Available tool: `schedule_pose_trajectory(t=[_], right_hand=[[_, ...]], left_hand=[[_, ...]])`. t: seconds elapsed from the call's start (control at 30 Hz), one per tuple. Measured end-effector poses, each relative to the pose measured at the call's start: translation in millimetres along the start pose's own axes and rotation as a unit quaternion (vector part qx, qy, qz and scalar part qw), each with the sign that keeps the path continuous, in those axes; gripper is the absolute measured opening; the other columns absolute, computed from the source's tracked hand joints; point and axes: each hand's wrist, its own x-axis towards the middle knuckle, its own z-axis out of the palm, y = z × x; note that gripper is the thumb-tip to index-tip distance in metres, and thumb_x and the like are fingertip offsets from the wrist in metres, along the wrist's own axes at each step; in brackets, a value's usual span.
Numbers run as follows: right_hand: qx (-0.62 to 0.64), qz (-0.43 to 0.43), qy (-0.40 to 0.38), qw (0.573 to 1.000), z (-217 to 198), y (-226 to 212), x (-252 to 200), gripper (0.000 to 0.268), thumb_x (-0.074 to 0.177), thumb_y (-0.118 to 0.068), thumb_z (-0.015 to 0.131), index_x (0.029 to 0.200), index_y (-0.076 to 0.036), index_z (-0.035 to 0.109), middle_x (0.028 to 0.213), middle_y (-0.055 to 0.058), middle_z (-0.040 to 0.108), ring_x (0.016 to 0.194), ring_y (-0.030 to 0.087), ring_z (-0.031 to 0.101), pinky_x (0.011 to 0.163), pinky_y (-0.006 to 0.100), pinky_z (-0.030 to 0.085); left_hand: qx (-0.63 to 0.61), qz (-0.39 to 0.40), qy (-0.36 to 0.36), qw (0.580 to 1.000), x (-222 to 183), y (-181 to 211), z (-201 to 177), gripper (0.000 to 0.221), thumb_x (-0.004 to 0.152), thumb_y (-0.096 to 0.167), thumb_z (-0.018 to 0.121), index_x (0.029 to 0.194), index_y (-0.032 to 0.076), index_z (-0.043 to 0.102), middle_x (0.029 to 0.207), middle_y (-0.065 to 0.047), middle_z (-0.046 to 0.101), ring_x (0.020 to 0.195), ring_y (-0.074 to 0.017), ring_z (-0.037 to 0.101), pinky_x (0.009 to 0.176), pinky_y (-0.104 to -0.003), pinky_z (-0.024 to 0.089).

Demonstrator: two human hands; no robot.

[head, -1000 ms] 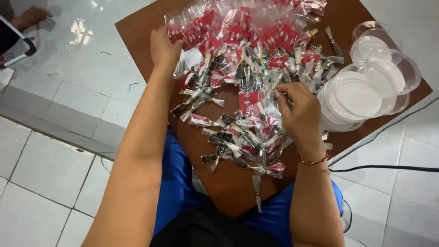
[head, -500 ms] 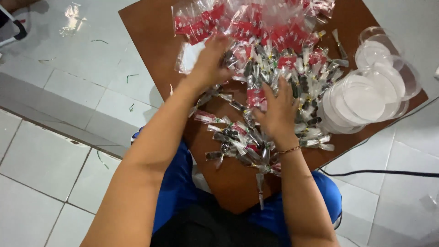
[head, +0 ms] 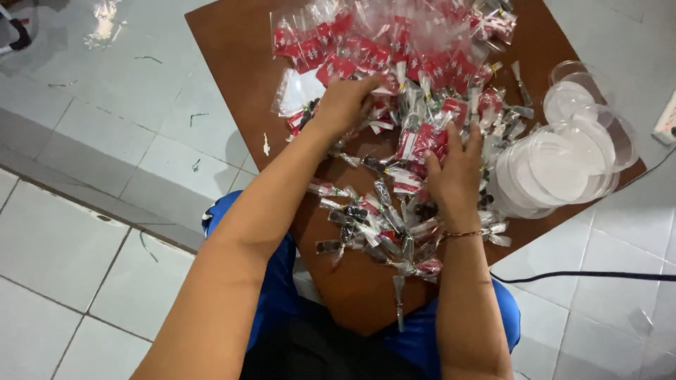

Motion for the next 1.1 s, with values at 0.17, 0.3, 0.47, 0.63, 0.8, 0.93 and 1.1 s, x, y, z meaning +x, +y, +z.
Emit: schedule_pose_trajectory(t=[0.17, 0.3, 0.47, 0.63, 0.8, 0.93, 1.1], right_hand=[[0.039, -0.004, -0.020, 0.999, -12, -11, -3, 0.065, 0.098, -0.028, 0.072, 0.153, -0.003, 0.049, 0.157, 0.033, 0.029, 0.134, 0.062, 0.043, 0.105, 0.070, 0.041], [0.061, 0.001, -0.037, 0.997, -8, -25, -9, 0.115, 0.074, -0.062, 0.086, 0.160, -0.006, 0.033, 0.160, 0.035, 0.026, 0.139, 0.061, 0.038, 0.107, 0.075, 0.031], [-0.027, 0.004, 0.030, 0.999, 44, -2, 6, 0.112, 0.064, -0.046, 0.090, 0.157, -0.014, 0.035, 0.152, 0.026, 0.040, 0.131, 0.051, 0.049, 0.100, 0.068, 0.041], [0.085, -0.045, 0.166, 0.981, 41, 13, 16, 0.085, 0.066, -0.013, 0.082, 0.143, -0.009, 0.046, 0.132, 0.027, 0.051, 0.114, 0.055, 0.060, 0.092, 0.063, 0.052], [0.062, 0.030, 0.183, 0.981, 34, 21, 23, 0.119, 0.089, -0.024, 0.100, 0.170, -0.026, 0.012, 0.164, 0.028, 0.010, 0.145, 0.063, 0.036, 0.103, 0.072, 0.051], [-0.011, 0.091, 0.135, 0.987, 38, 33, 33, 0.123, 0.097, -0.038, 0.101, 0.171, -0.032, 0.003, 0.171, 0.016, -0.014, 0.163, 0.041, 0.000, 0.129, 0.069, 0.018], [-0.106, -0.139, 0.230, 0.957, 32, -4, 24, 0.051, 0.097, -0.016, 0.089, 0.140, -0.006, 0.063, 0.153, 0.013, 0.042, 0.143, 0.035, 0.030, 0.118, 0.053, 0.024]], left_hand=[[0.026, 0.019, -0.051, 0.998, 3, -14, 3, 0.030, 0.087, 0.026, 0.060, 0.117, 0.029, 0.066, 0.090, -0.010, 0.076, 0.096, -0.0379, 0.073, 0.086, -0.055, 0.053], [0.020, 0.004, -0.135, 0.991, -4, -33, 39, 0.032, 0.083, 0.028, 0.063, 0.114, 0.025, 0.072, 0.097, -0.014, 0.077, 0.099, -0.0414, 0.072, 0.089, -0.054, 0.052], [0.090, 0.017, -0.081, 0.992, -10, -3, 50, 0.061, 0.070, 0.053, 0.076, 0.116, 0.016, 0.061, 0.103, -0.016, 0.070, 0.100, -0.0411, 0.069, 0.083, -0.055, 0.050], [0.055, 0.025, -0.041, 0.997, 2, -10, 70, 0.062, 0.065, 0.025, 0.072, 0.121, 0.009, 0.053, 0.114, -0.019, 0.063, 0.095, -0.0458, 0.071, 0.078, -0.059, 0.057], [-0.114, 0.043, 0.038, 0.992, 9, -28, 43, 0.041, 0.081, 0.016, 0.069, 0.121, 0.010, 0.068, 0.109, -0.017, 0.073, 0.109, -0.0418, 0.068, 0.095, -0.053, 0.053], [-0.155, -0.007, 0.027, 0.988, 18, -18, 31, 0.033, 0.093, 0.002, 0.064, 0.125, 0.002, 0.068, 0.122, -0.016, 0.073, 0.108, -0.0322, 0.070, 0.094, -0.046, 0.056], [-0.157, 0.012, 0.072, 0.985, 20, -27, 42, 0.041, 0.085, -0.009, 0.066, 0.124, 0.004, 0.070, 0.116, -0.015, 0.075, 0.100, -0.0294, 0.073, 0.089, -0.043, 0.058]])
